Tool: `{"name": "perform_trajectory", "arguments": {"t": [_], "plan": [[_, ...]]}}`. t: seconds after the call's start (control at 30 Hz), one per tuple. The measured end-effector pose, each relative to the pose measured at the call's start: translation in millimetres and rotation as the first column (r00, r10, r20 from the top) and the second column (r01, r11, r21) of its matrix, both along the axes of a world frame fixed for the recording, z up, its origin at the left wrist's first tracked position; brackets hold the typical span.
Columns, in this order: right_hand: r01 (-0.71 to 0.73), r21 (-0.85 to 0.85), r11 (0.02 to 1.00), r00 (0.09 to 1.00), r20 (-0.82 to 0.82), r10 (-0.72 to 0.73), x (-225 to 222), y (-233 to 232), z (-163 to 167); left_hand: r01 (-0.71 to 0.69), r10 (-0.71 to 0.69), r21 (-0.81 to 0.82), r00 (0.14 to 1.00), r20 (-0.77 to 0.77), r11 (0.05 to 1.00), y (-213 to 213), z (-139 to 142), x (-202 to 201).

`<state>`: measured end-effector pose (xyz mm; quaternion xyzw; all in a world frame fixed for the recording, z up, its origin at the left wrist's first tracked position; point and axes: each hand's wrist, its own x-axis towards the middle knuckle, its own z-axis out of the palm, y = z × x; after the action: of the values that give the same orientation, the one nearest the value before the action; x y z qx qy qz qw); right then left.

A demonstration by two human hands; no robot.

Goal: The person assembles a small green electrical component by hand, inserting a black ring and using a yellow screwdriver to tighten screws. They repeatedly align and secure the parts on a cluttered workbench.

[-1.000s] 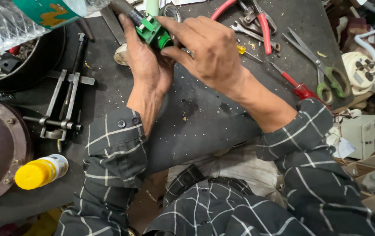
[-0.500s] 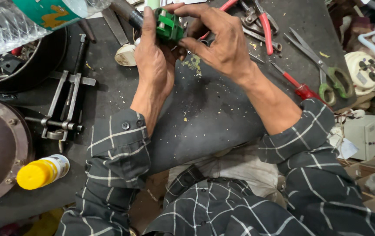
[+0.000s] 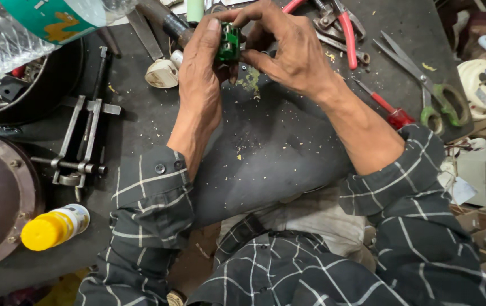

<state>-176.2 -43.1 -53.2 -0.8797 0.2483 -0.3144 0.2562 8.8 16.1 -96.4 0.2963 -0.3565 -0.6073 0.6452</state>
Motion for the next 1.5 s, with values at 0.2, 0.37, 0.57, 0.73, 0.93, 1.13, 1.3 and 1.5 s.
{"name": "perform_trajectory", "arguments": {"t": [0.2, 0.37, 0.57, 0.73, 0.93, 1.13, 1.3, 1.5], "plan": [[-0.003, -0.003, 1.000, 0.995, -0.096, 0.003, -9, -2, 16, -0.007, 0.007, 0.014, 0.999, 0.041, 1.000, 2, -5, 1], [-0.034, 0.067, 0.997, 0.997, -0.073, 0.039, -7, 3, 19, -0.013, 0.017, -0.044, 0.994, 0.107, 0.999, 1, -11, -1], [0.028, -0.024, 0.999, 0.999, -0.040, -0.029, 1, 9, 8, -0.031, 0.039, -0.045, 0.984, 0.175, 0.999, 1, -13, -2], [0.040, -0.075, 0.996, 0.998, -0.044, -0.044, 1, 10, 7, -0.044, 0.056, -0.071, 0.984, 0.167, 0.997, 1, -13, -2], [0.043, -0.019, 0.999, 0.999, -0.014, -0.043, 1, 14, 8, -0.035, 0.048, -0.077, 0.984, 0.169, 0.996, 2, -12, -2], [0.063, 0.020, 0.998, 0.998, -0.014, -0.063, 1, 15, 8, 0.010, -0.016, 0.035, 0.985, 0.171, 0.999, 4, -7, 0], [0.086, 0.011, 0.996, 0.996, -0.032, -0.086, -2, 11, 10, 0.081, -0.081, 0.014, 0.996, -0.023, 0.997, 2, -5, 3], [0.053, 0.032, 0.998, 0.998, -0.022, -0.052, -7, 8, 12, 0.085, -0.082, 0.038, 0.992, -0.094, 0.996, 0, -7, 3]]}}
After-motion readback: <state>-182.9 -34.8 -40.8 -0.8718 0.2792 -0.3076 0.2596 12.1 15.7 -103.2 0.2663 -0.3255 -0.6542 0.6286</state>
